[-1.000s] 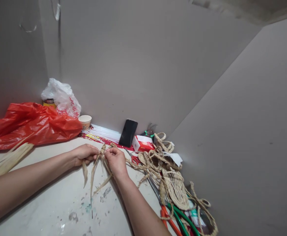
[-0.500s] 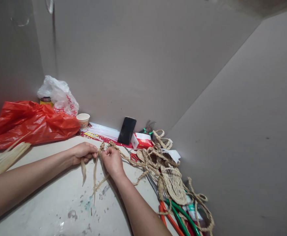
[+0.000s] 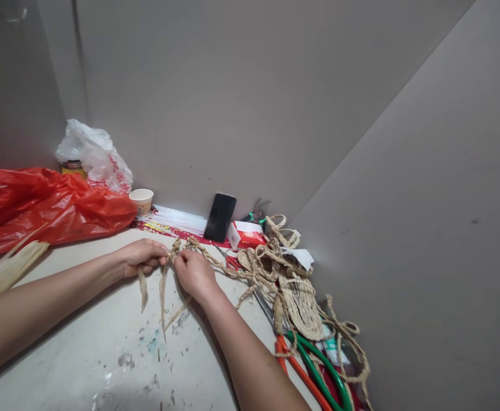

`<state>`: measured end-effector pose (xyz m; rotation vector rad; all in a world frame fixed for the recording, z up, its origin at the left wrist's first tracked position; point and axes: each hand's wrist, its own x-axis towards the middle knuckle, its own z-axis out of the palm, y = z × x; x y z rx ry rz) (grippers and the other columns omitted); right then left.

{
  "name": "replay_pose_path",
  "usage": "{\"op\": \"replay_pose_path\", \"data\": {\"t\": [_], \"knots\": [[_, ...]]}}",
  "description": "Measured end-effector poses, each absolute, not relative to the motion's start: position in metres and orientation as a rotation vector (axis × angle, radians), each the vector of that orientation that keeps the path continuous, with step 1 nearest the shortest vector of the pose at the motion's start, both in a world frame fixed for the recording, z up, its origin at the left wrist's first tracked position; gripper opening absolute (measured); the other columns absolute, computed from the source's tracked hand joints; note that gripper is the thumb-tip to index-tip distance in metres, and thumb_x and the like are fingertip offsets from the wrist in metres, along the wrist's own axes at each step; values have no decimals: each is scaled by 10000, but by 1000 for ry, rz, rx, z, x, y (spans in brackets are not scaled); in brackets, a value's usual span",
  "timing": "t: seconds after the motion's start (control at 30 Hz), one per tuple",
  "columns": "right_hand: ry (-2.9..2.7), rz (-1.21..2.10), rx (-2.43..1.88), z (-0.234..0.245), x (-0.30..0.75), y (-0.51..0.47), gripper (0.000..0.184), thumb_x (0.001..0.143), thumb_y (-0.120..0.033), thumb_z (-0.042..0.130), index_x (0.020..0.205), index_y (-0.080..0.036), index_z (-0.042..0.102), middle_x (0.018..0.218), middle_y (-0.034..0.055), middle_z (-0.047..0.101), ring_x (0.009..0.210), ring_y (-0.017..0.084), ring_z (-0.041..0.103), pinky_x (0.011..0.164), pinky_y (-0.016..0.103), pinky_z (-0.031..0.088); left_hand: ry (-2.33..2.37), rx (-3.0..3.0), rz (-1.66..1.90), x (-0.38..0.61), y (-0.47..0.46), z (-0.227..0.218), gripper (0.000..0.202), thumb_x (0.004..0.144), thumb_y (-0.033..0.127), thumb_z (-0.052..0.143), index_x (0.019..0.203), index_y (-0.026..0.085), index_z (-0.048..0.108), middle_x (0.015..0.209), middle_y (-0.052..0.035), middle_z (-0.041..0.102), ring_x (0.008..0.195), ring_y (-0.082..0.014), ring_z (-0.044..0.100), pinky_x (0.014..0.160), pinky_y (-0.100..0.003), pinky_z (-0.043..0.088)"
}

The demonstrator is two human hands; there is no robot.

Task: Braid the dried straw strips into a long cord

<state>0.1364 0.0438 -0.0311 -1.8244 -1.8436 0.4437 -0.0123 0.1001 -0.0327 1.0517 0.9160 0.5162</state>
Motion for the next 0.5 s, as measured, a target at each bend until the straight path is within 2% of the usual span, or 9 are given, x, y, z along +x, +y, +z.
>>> {"op": "replay_pose_path", "data": {"t": [0.13, 0.33, 0.5], "knots": [[-1919, 244, -1874, -28, 133, 40, 237, 817, -239, 440, 686, -175, 627, 794, 76, 649, 710, 172, 543, 598, 257, 295, 928, 1050, 503, -12, 99, -30, 151, 685, 158, 540, 542, 119, 511, 437, 28, 487, 312, -6, 189, 331, -176, 96], [-1991, 139, -1921, -30, 130, 40, 220, 816, -244, 450, 712, -174, 631, 723, 84, 668, 633, 180, 549, 569, 273, 263, 923, 1063, 475, -11, 96, -24, 139, 670, 148, 556, 540, 115, 517, 431, 26, 477, 318, -7, 186, 343, -184, 88], [-2008, 148, -1888, -32, 134, 42, 219, 813, -241, 449, 706, -171, 627, 721, 84, 670, 617, 175, 539, 555, 273, 250, 912, 1084, 497, -12, 95, -24, 191, 691, 215, 572, 533, 114, 533, 388, 43, 418, 326, -13, 163, 356, -199, 70]]}}
